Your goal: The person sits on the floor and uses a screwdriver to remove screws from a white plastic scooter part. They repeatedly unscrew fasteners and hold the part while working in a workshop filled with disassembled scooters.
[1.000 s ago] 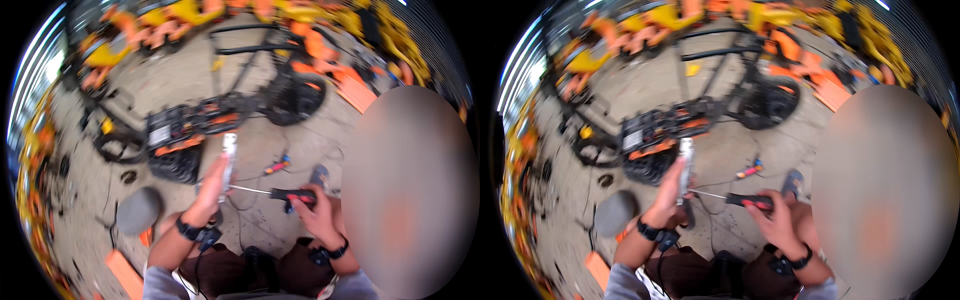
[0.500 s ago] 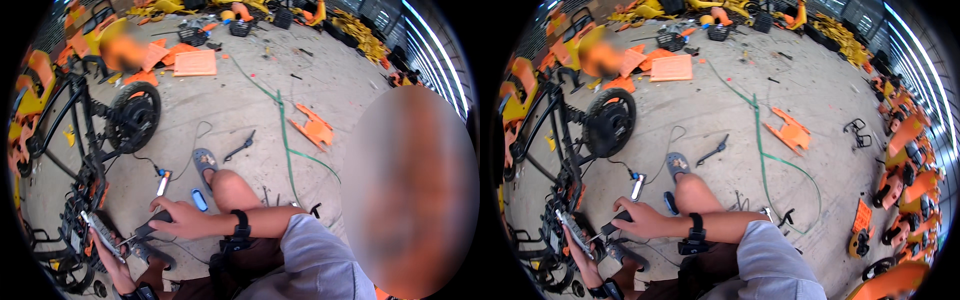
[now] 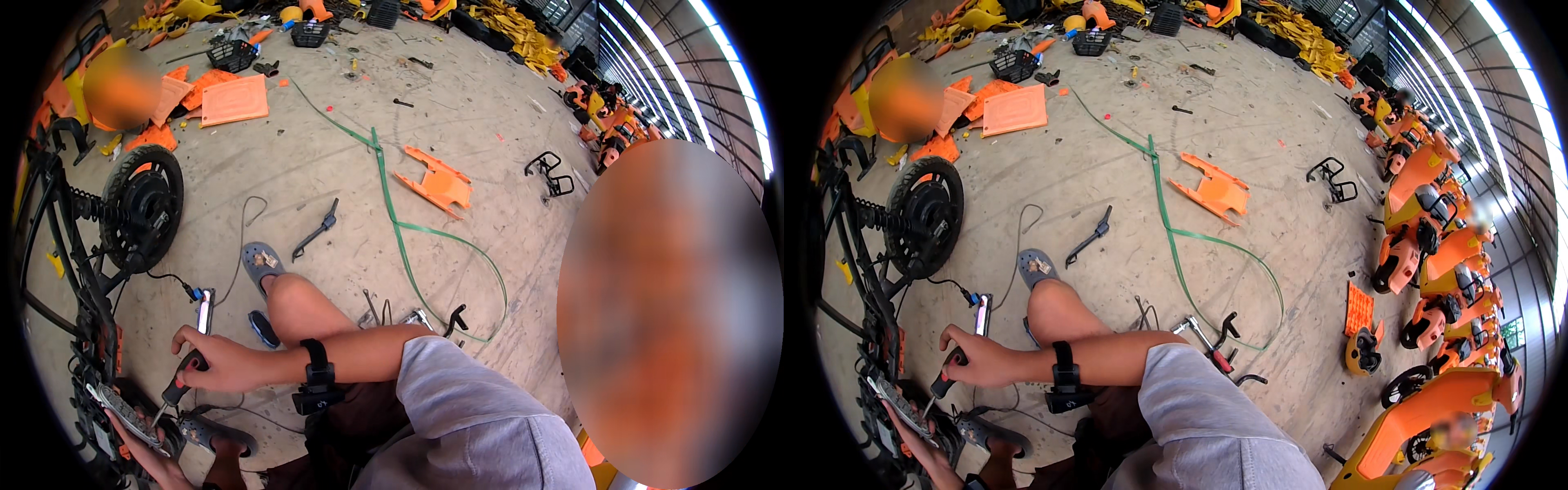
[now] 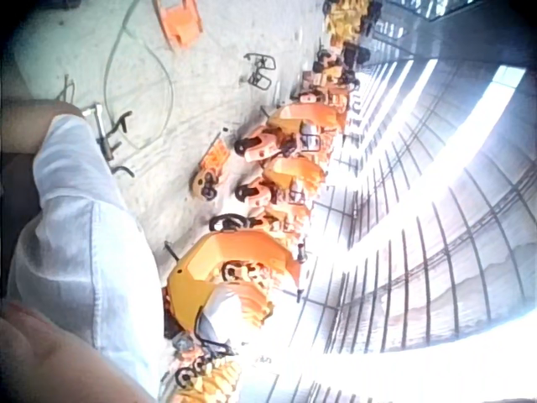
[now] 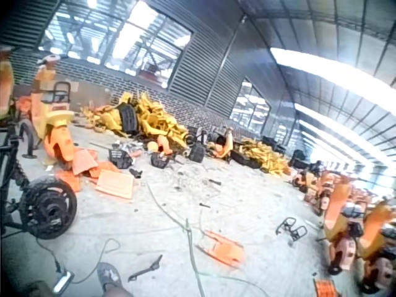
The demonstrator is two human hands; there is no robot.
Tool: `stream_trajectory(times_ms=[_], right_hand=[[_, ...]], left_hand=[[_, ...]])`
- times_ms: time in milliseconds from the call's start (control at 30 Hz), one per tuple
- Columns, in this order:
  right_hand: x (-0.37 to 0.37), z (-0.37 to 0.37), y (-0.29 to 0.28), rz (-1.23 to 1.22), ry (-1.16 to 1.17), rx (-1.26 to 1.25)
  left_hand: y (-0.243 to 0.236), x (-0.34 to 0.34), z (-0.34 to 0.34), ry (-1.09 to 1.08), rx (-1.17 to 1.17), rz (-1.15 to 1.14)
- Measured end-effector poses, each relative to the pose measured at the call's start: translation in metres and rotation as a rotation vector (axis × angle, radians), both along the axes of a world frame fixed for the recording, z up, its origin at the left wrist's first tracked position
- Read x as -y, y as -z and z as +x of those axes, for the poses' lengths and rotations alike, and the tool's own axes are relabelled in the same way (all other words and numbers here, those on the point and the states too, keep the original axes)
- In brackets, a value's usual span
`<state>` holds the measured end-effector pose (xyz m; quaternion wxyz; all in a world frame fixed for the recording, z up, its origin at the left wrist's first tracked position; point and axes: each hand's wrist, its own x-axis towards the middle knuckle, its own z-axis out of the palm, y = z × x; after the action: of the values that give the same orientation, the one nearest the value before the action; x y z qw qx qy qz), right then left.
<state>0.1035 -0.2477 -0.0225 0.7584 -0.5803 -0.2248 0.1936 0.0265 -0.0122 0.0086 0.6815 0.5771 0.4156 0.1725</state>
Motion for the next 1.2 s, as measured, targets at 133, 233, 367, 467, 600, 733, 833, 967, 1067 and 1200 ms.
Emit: stream_trajectory(times_ms=[133, 233, 367, 467, 600, 733, 833, 967, 1067, 1200], right_hand=[[0.003, 0.001, 0.005, -0.162, 0.007, 0.158], [0.003, 0.005, -0.002, -0.194, -0.049, 0.007], [-0.002, 0.003, 0.009, -0.116, 0.049, 0.086], [-0.001, -0.001, 0.007, -0.080, 0.097, 0.216], [0.005, 0.001, -0.006, -0.231, 0.045, 0.134], [0.002, 0.004, 0.001, -0.192, 0.058, 0.056], [0.005, 0.000, 0.000, -0.134, 0.067, 0.163], [-0.002, -0.003, 0.004, -0.091, 0.127, 0.156], [0.006, 0.000, -0.004, -0.231, 0.114, 0.083], [0.006, -0.001, -0.015, -0.186, 0.013, 0.052]], left_hand=[[0.005, -0.014, -0.002, 0.088, 0.033, -0.052], [0.000, -0.002, 0.000, -0.048, -0.009, 0.049], [0.007, -0.016, -0.004, 0.060, -0.025, 0.030], [0.019, -0.034, -0.005, 0.118, -0.008, -0.016], [0.019, -0.031, -0.004, 0.072, -0.030, 0.005], [0.004, -0.004, -0.004, -0.017, -0.057, 0.070], [0.006, -0.007, -0.005, -0.010, -0.017, 0.076], [0.001, -0.001, -0.003, -0.002, -0.012, 0.038], [0.003, -0.007, -0.009, 0.156, 0.051, -0.072], [-0.004, 0.000, -0.007, 0.059, 0.107, -0.103]])
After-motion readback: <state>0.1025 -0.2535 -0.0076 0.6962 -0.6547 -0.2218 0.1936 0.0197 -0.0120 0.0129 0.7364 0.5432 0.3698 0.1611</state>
